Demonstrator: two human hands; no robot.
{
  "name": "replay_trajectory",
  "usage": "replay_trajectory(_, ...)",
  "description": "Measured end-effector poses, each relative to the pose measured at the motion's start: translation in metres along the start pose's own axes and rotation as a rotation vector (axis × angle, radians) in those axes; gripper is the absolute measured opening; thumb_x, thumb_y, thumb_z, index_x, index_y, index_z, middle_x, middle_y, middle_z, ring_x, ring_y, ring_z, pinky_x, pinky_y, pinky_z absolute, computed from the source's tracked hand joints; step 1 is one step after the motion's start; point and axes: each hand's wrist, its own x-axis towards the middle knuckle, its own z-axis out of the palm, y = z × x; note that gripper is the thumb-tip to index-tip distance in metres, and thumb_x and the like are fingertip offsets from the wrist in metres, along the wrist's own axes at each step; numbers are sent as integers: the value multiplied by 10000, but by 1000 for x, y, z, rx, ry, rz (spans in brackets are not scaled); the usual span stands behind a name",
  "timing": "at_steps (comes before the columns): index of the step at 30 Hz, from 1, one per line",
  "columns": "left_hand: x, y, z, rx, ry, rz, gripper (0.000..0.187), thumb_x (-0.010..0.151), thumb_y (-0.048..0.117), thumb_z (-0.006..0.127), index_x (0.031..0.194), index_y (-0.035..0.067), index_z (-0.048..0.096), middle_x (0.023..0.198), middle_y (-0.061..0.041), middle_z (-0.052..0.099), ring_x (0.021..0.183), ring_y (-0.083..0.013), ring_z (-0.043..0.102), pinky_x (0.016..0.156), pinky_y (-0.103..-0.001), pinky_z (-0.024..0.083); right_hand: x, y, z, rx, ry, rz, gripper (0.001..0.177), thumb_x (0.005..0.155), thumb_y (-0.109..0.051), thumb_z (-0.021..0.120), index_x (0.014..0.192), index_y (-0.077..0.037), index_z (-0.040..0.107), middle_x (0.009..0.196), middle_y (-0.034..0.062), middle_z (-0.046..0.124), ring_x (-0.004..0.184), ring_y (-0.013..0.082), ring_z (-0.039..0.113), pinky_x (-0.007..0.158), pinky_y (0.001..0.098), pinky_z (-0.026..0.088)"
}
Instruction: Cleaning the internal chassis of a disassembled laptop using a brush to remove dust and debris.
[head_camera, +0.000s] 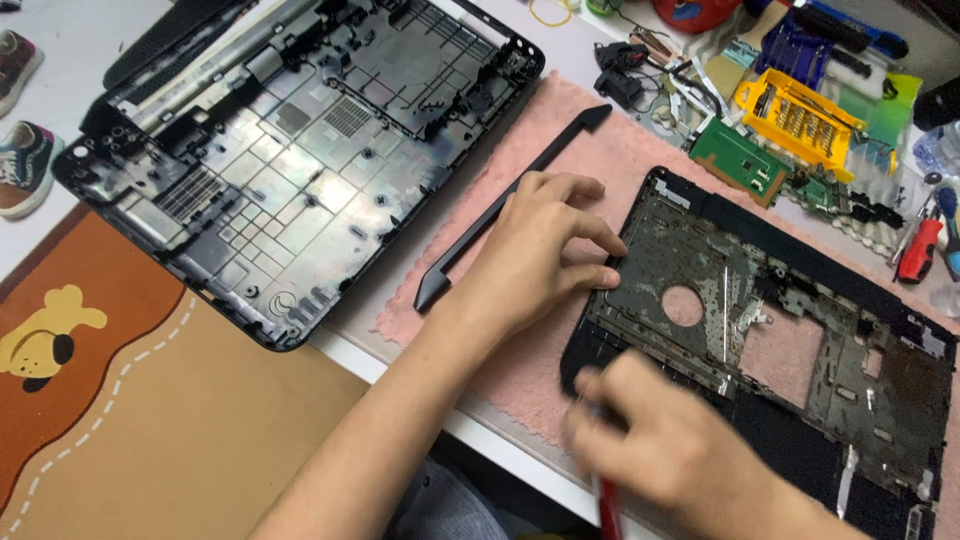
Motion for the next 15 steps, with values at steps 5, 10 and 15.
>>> replay_trajectory(5, -2, 4, -3, -14, 13, 3, 287, 836, 404, 1005, 1096, 305, 934, 1495, -127, 693, 1371, -367, 576, 1165, -510, 473, 43, -3, -48, 584, 96, 1120, 294, 996, -291, 803, 1190, -71, 790, 731, 71, 853, 840, 144, 711, 1278, 271, 430)
replay_trajectory(10, -5, 20, -15, -41, -51, -20, 298, 879, 414, 951, 1113, 228, 941, 1538, -156, 666, 1417, -403, 531, 1168, -552, 461, 4, 16, -82, -66, 396, 397, 171, 964, -207, 894, 1126, -165, 862, 1182, 53, 825, 1011, 161, 789, 976, 305, 574)
replay_trajectory(15, -6, 24, -25, -80, -60, 14, 318, 993, 481, 815, 1107, 205, 925, 1516, -182, 653, 1401, -413, 533, 1168, -541, 446, 1, 17, -85, 140, 415, 740, 200, 941, -200, 884, 1129, -134, 876, 1143, -24, 874, 978, 114, 773, 966, 281, 551)
